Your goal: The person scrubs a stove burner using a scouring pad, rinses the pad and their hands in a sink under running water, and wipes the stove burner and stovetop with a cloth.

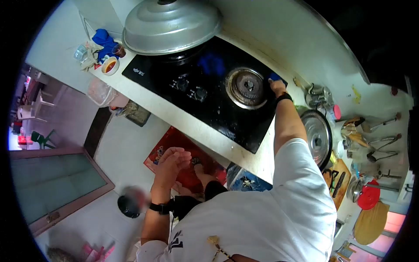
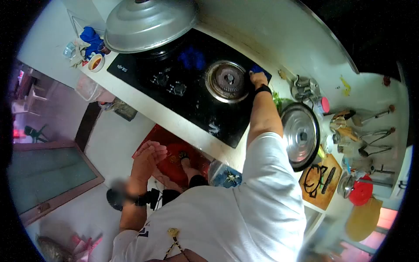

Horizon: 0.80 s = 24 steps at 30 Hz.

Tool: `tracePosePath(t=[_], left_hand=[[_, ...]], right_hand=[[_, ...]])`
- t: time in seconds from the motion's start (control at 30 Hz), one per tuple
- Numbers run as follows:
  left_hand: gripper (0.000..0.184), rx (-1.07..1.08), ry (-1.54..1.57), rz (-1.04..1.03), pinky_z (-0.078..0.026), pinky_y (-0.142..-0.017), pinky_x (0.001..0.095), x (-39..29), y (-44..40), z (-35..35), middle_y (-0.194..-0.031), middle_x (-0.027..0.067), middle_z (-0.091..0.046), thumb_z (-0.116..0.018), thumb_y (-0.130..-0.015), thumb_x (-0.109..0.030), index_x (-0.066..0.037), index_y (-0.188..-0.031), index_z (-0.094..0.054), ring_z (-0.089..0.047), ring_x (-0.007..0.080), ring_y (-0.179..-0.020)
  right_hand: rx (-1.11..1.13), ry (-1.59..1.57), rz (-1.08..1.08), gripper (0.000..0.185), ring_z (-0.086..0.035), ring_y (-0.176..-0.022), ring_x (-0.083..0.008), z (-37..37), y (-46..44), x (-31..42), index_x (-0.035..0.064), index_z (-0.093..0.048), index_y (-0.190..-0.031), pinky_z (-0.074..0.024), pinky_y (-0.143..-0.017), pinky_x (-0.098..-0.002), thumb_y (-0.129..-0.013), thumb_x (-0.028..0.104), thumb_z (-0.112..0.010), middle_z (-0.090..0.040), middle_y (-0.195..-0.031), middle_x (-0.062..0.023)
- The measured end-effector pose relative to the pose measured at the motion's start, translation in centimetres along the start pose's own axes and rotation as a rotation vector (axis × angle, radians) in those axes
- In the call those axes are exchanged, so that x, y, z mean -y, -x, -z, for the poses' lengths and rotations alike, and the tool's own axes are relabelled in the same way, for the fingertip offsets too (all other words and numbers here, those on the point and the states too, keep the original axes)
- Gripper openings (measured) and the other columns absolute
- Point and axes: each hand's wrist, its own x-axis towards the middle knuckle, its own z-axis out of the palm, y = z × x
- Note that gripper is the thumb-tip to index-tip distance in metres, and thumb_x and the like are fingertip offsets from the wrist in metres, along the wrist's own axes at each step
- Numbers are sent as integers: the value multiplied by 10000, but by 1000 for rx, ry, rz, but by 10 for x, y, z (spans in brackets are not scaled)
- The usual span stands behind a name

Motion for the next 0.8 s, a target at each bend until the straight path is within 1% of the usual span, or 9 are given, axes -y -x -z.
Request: tracePosePath(t=[0.03,0.07,0.23,0.37,0.43,0.63,0.7,0.77,0.8], left_hand=[[211,3,10,1,-530,-946,379,-7,-11,-3,-1107,132,-698,-589,-987,-182,-43,-1143,-618,-674,245,-1049],[205,22,21,-14,-530,-949,373,-13,-19,-4,-1105,131,-699,-583,-992,-178,-44,-1144,-618,-675,241,-1048],[249,83,56,13,-552,-953,408,-22,-56,16,-1112,161,-702,-583,-998,-200,-30,-1178,-615,-688,279,-1042],[249,103,29,78,-543,-960,419,-36,-80,36,-1111,149,-698,-588,-997,-215,-40,-1173,-611,-677,272,-1062],[245,107,23,100,-540,-959,421,-45,-93,36,-1103,144,-697,-588,-997,-214,-43,-1172,-608,-675,268,-1061],[223,96,-199,76,-536,-939,391,-84,-136,20,-1064,128,-688,-583,-991,-202,-42,-1147,-597,-674,250,-1020],[229,189,-229,54,-536,-936,373,-95,-147,19,-1060,128,-686,-582,-991,-217,-36,-1131,-596,-673,247,-1022],[218,198,-259,57,-534,-944,369,-99,-156,19,-1066,128,-686,-566,-998,-219,-33,-1107,-605,-674,240,-1033],[196,193,-329,23,-529,-930,353,-101,-161,19,-1052,115,-685,-574,-996,-199,-36,-1098,-611,-670,226,-1009]], right_hand=[[56,53,-21,603,-510,-1314,-417,-10,-12,7,22,-587,-1347,-427,-1086,-464,-981,493,-500,-493,-1446,-278],[5,-1,-44,561,-528,-1329,-366,-23,-28,14,25,-615,-1332,-435,-1089,-425,-949,432,-558,-574,-1409,-200],[125,88,77,398,-599,-1254,-342,-23,-46,110,32,-694,-1218,-499,-1010,-446,-930,269,-557,-628,-1338,-201],[24,107,289,387,-600,-1227,-356,-10,28,213,80,-680,-1215,-495,-1007,-438,-873,221,-565,-635,-1308,-190],[-3,203,584,421,-556,-1248,-382,-47,49,234,53,-640,-1255,-463,-1052,-439,-864,196,-579,-565,-1380,-222],[-110,-102,859,461,-525,-1244,-390,-45,223,175,29,-643,-1225,-434,-1078,-445,-766,59,-665,-540,-1391,-213],[8,-150,843,456,-539,-1231,-391,-35,236,157,42,-663,-1204,-447,-1063,-445,-749,22,-655,-580,-1345,-209],[0,-307,773,405,-597,-1106,-406,-26,214,162,36,-688,-1137,-494,-977,-446,-740,-14,-628,-657,-1095,-213],[-98,-323,815,394,-598,-1090,-407,-18,198,177,42,-689,-1134,-499,-960,-443,-748,-5,-631,-651,-1067,-212]])
